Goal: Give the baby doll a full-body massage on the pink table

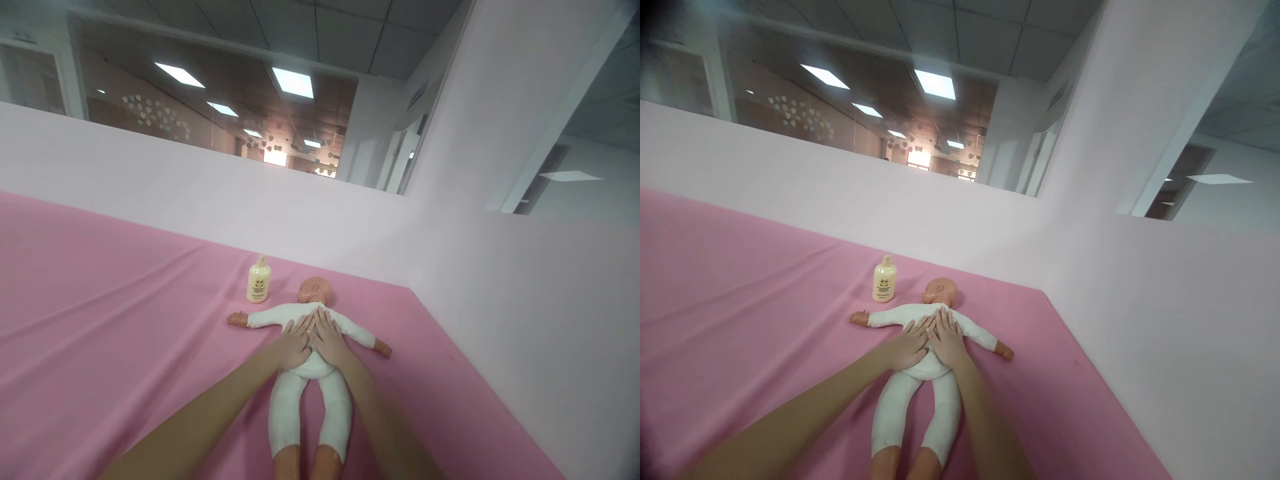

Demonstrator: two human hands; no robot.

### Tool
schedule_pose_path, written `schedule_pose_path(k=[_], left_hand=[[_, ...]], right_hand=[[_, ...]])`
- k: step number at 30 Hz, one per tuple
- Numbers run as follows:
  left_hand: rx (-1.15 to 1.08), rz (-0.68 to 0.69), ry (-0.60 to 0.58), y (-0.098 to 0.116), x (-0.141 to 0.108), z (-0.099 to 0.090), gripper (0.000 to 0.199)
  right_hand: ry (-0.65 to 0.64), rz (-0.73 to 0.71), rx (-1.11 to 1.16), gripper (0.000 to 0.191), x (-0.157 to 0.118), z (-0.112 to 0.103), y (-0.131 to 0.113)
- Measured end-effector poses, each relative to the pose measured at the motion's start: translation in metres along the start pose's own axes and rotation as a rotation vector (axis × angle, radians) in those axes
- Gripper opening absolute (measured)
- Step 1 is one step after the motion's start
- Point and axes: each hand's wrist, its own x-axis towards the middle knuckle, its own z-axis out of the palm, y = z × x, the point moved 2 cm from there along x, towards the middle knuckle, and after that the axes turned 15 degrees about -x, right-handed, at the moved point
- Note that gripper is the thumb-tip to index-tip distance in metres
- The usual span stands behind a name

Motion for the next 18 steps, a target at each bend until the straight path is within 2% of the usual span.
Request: schedule_pose_path(k=[5, 9, 14, 18], left_hand=[[-0.065, -0.041, 0.003, 0.0, -0.003, 0.003, 0.073], [-0.091, -0.22, 0.14, 0.004, 0.002, 0.008, 0.068], [-0.052, -0.333, 0.348, 0.002, 0.009, 0.021, 0.062], [-0.032, -0.346, 0.44, -0.004, 0.008, 0.028, 0.061]], right_hand=[[0.025, 0.226, 0.036, 0.072, 0.008, 0.009, -0.003], [-0.006, 0.365, -0.003, 0.079, -0.004, 0.008, -0.013], [-0.005, 0.333, -0.116, 0.07, -0.034, 0.004, -0.037], [-0.028, 0.177, -0.063, 0.064, -0.06, -0.004, -0.053]])
